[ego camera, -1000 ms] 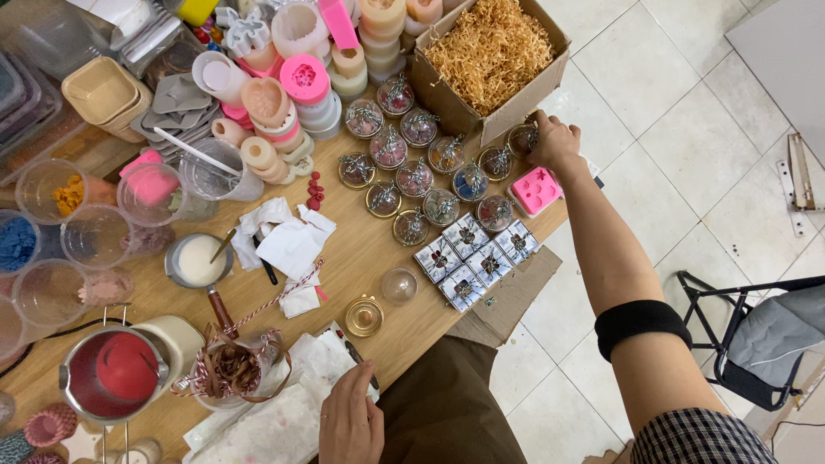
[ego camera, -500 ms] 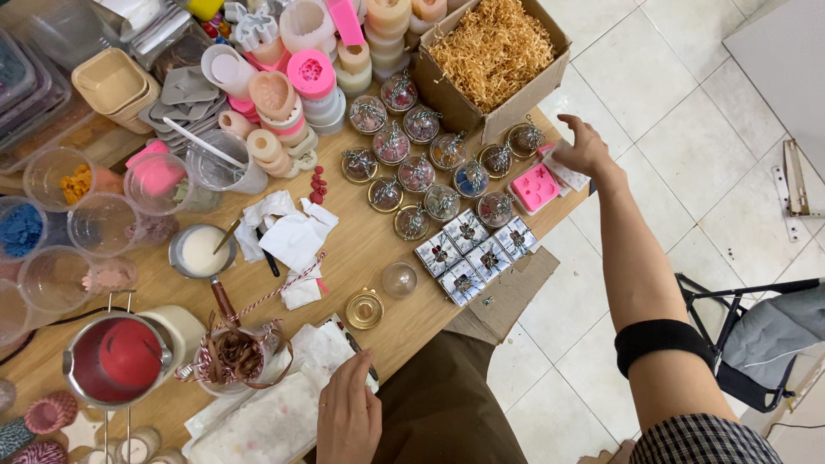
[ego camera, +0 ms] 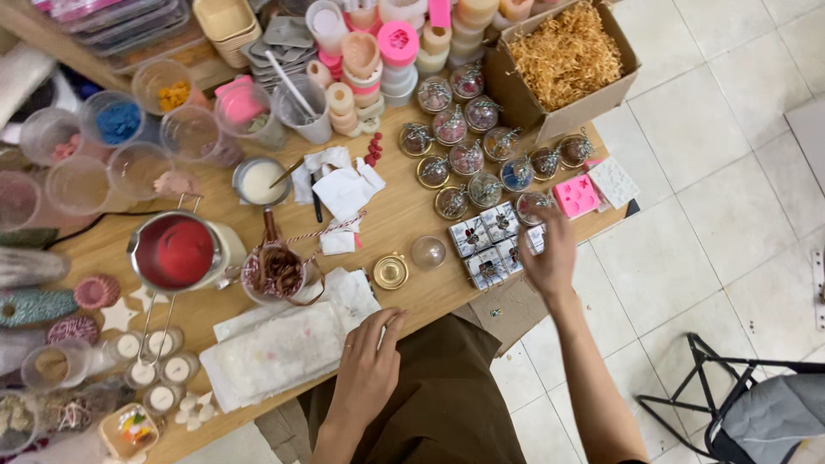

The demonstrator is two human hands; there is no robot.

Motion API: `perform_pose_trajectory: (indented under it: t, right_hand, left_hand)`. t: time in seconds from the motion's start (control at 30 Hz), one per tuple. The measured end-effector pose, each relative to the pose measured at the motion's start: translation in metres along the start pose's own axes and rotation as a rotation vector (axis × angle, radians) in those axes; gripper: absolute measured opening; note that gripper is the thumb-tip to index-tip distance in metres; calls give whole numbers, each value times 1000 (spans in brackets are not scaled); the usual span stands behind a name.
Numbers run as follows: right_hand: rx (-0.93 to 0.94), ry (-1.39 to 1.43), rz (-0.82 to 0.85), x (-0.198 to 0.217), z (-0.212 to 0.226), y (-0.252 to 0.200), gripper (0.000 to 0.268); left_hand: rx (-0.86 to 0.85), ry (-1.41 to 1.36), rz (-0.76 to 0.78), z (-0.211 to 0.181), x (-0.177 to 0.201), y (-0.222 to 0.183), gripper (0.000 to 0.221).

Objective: The person decorates a small candle container by placing dried botanicals and ornaments inside, untangles a piece of twine, and presses decorative elements into the wax surface.

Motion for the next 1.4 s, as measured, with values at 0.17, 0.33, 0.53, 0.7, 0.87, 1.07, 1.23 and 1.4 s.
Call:
perform_pose_trajectory:
  t: [0.17, 0.33, 0.53, 0.7, 0.87, 1.07, 1.23, 1.4]
  right_hand:
    - [89, 233, 449, -96, 121, -33, 59]
    - [145, 8, 681, -185, 143, -68, 100]
    - [90, -59, 750, -250, 106, -95, 81]
    - [115, -78, 680, -248, 102, -87, 75]
    - [90, -17, 628, -242, 102, -73, 75]
    - [69, 51, 686, -249, 85, -68, 79]
    - [-42, 139, 697, -242, 82, -55, 80]
    - [55, 237, 544, -197, 103, -20, 82]
  left_hand:
    - [-36, -19, -10, -15, 8, -22, 57]
    - [-62, -37, -43, -23, 13, -46, 60]
    - [-17, -40, -83, -14, 16, -69, 57]
    - [-1, -45, -134, -4, 20, -84, 56]
    - [33, -46, -139, 7, 22, -95, 56]
    - [80, -42, -186, 19, 24, -106, 58]
    - [134, -79, -188, 26, 27, -111, 57]
    - [175, -64, -207, 37, 28, -114, 55]
Point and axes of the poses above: each hand's wrist, its own y-axis towards the middle knuckle, its own x-axis out of the back of the hand, z = x × y, the point moved 7 cm from there along y, towards the middle knuckle, and after that the axes turned 8 degrees about y, right-handed, at the moved point
